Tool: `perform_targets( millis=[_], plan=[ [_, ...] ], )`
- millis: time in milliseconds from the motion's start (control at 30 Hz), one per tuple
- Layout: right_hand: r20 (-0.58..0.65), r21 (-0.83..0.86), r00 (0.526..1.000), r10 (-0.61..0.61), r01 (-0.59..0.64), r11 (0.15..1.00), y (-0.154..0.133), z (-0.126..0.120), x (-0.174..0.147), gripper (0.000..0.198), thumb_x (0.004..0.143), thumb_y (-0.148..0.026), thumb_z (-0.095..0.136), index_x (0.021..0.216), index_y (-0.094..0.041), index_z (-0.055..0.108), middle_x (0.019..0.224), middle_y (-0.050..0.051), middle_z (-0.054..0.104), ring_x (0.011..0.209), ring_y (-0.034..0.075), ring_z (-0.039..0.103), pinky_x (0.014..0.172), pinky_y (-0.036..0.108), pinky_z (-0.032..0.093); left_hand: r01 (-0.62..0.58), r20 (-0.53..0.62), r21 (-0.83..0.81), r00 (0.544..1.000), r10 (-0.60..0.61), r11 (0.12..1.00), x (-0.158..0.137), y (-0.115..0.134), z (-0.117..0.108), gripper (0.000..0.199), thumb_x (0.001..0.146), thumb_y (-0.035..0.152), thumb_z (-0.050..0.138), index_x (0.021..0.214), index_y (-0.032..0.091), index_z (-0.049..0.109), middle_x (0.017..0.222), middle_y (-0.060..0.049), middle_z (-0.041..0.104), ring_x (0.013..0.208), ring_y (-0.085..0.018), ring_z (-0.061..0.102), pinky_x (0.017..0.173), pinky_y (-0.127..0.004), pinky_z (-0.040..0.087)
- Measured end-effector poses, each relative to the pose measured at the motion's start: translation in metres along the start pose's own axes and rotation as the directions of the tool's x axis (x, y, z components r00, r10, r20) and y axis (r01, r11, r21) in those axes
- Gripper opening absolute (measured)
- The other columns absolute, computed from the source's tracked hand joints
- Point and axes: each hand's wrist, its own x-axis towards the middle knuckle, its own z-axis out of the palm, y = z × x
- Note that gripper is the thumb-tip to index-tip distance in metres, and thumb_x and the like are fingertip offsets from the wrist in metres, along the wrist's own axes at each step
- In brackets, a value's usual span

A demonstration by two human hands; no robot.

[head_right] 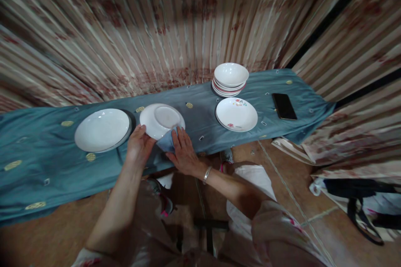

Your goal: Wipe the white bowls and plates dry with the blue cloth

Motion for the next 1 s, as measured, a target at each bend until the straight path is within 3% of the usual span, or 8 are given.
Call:
perform_targets(
  millis=[167, 400, 567, 800, 1000],
  plan=[
    [0.035, -0.032, 0.994, -0.103, 0.105, 0.994, -0.002, -0.011, 0.013, 0.074, 0.103, -0.042, 0.042, 0.162, -0.008, 0.015, 0.168, 0.023, 0.021, 0.16, 0.031, 0.001, 0.125, 0.059, 0.025, -0.04, 0.085, 0.018, 0.996, 0.038, 0.999, -0.003, -0.007, 0.006, 0.018, 0.073, 0.026, 0.079, 0.082, 0.02, 0.064, 0.094, -0.006, 0.074, 0.094, -0.019, 0.068, 0.087, -0.029, 0.054],
    [-0.001, -0.059, 0.996, -0.091, 0.091, 0.994, -0.001, -0.019, 0.031, 0.073, 0.103, -0.043, 0.04, 0.162, -0.01, 0.014, 0.167, 0.02, 0.025, 0.16, 0.029, 0.007, 0.125, 0.057, 0.025, -0.105, 0.102, 0.074, 0.99, 0.097, 0.992, -0.003, -0.018, 0.008, 0.019, 0.074, 0.027, 0.074, 0.09, 0.02, 0.067, 0.087, -0.004, 0.071, 0.083, -0.018, 0.066, 0.077, -0.028, 0.052],
    [-0.03, -0.087, 0.991, -0.129, 0.126, 0.988, 0.003, -0.02, 0.038, 0.076, 0.103, -0.046, 0.038, 0.162, -0.007, 0.011, 0.168, 0.022, 0.023, 0.16, 0.029, 0.004, 0.125, 0.056, 0.023, -0.136, 0.141, 0.121, 0.983, 0.119, 0.983, -0.007, -0.019, 0.006, 0.027, 0.074, 0.032, 0.075, 0.096, 0.018, 0.069, 0.091, -0.004, 0.073, 0.087, -0.018, 0.066, 0.081, -0.03, 0.051],
    [-0.072, -0.125, 0.992, -0.102, 0.092, 0.988, 0.01, -0.023, 0.051, 0.076, 0.104, -0.048, 0.031, 0.163, -0.009, 0.003, 0.168, 0.021, 0.021, 0.16, 0.029, 0.004, 0.125, 0.056, 0.022, -0.18, 0.179, 0.173, 0.972, 0.149, 0.968, -0.01, -0.017, 0.002, 0.015, 0.079, 0.029, 0.073, 0.09, 0.019, 0.071, 0.082, 0.0, 0.068, 0.077, -0.014, 0.061, 0.08, -0.027, 0.048],
    [-0.1, -0.138, 0.993, -0.058, 0.044, 0.989, 0.018, -0.024, 0.064, 0.077, 0.104, -0.052, 0.028, 0.163, -0.008, 0.007, 0.168, 0.022, 0.021, 0.16, 0.031, 0.006, 0.123, 0.057, 0.022, -0.137, 0.201, 0.157, 0.974, 0.104, 0.978, -0.01, -0.013, 0.002, 0.026, 0.074, 0.036, 0.078, 0.093, 0.021, 0.069, 0.086, -0.001, 0.07, 0.078, -0.016, 0.063, 0.075, -0.029, 0.052]
  ],
)
